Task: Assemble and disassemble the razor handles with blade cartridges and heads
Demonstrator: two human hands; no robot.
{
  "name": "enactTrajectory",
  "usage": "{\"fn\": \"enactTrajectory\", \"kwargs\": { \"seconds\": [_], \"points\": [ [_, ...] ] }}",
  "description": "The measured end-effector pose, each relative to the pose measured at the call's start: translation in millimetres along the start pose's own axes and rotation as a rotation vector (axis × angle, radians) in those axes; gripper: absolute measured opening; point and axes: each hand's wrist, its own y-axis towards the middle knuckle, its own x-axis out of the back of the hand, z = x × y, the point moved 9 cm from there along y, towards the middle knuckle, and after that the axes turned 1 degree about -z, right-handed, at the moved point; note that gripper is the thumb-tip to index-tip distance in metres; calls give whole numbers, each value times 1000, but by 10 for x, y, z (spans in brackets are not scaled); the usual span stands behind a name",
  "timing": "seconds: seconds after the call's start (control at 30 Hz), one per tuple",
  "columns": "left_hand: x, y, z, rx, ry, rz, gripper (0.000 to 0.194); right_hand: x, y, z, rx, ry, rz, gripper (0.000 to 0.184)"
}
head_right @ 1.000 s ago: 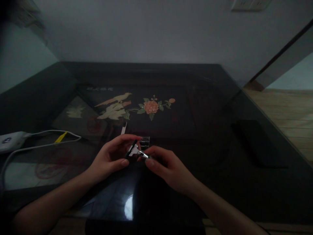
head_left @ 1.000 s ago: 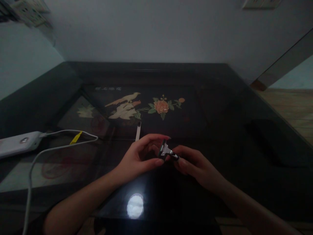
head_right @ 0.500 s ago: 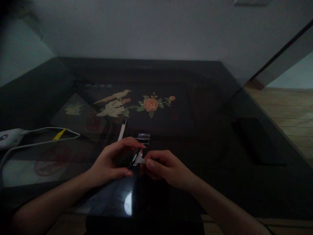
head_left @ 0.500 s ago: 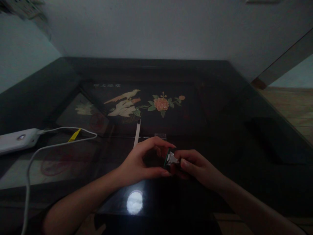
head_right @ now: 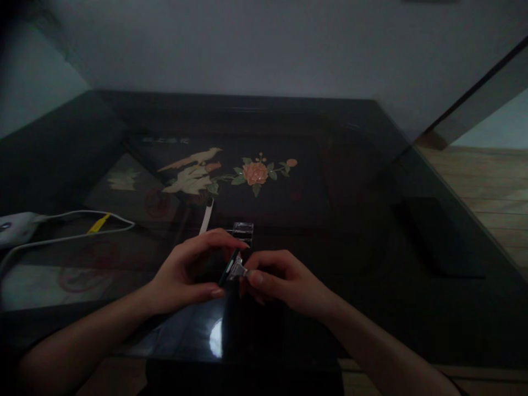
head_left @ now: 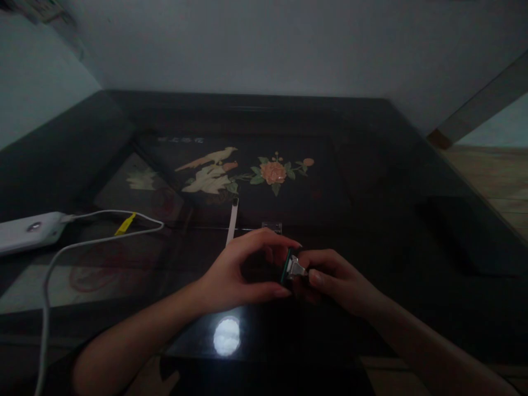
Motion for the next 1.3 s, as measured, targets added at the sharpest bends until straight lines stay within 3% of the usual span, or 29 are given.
{"fn": "enactTrajectory", "kwargs": {
  "seconds": [1.3],
  "points": [
    [37,27,-4,-27,101,18,41,97,-1,19,-26,-115,-110,39]
  ]
}}
